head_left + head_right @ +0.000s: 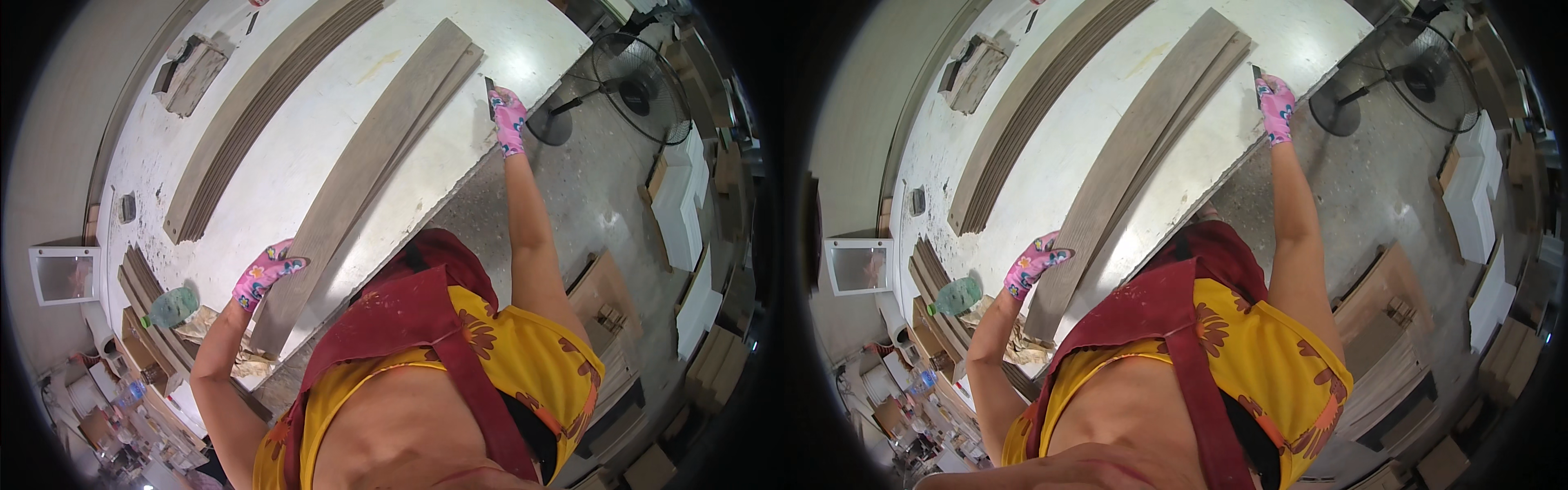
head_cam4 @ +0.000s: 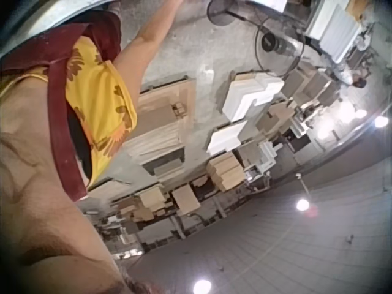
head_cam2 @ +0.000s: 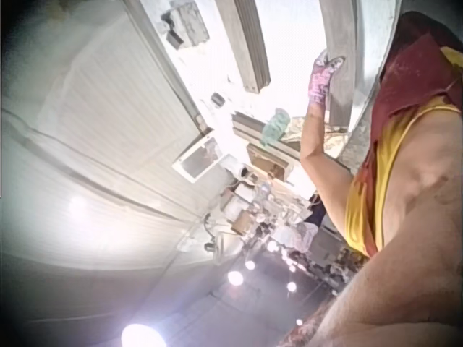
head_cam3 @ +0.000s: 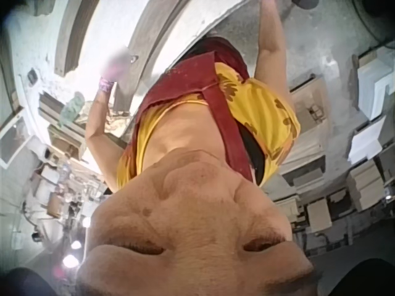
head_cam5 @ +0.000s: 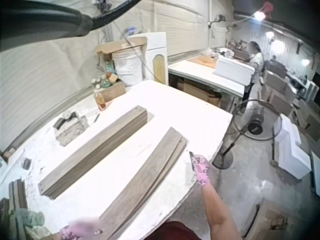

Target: The person cleans the edges of long wooden panels using a hand scraper on a white workbench, picking each panel from a stack and placing it back after scraping.

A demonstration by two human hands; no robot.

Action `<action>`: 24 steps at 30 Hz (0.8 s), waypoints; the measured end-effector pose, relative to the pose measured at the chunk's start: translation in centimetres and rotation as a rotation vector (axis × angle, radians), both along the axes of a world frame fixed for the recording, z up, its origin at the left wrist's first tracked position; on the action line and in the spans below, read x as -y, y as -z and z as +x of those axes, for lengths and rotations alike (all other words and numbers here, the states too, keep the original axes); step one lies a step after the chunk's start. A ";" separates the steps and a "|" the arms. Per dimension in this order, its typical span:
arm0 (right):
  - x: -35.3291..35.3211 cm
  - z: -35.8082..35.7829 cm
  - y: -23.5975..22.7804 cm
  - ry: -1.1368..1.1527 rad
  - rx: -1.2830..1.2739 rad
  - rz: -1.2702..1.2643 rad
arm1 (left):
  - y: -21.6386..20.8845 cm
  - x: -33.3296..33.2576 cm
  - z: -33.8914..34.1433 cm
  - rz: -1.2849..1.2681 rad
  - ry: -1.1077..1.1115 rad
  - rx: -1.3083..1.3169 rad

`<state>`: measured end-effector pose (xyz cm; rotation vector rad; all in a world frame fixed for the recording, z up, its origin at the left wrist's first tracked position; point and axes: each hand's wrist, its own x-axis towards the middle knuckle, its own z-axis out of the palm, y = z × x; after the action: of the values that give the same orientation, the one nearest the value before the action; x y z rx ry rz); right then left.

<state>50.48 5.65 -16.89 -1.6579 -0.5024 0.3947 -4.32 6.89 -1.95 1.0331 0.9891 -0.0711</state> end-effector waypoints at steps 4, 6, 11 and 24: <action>0.6 0.4 0.0 0.051 -0.116 0.076 | -1.1 0.2 1.4 0.262 0.030 -0.080; 0.9 -2.0 -2.7 0.098 -0.140 0.104 | -0.8 0.4 0.8 0.300 0.020 -0.044; 1.7 -15.1 -9.3 -0.378 0.470 0.075 | 2.3 2.0 -2.3 0.595 0.032 -0.139; -7.2 -13.2 -6.7 -0.663 1.440 -0.382 | 3.1 7.1 -0.7 1.396 0.219 -0.430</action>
<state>37.29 12.82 -10.14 -1.9027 -2.1688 -0.3601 -5.04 -0.18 -5.09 2.4769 1.3010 0.2751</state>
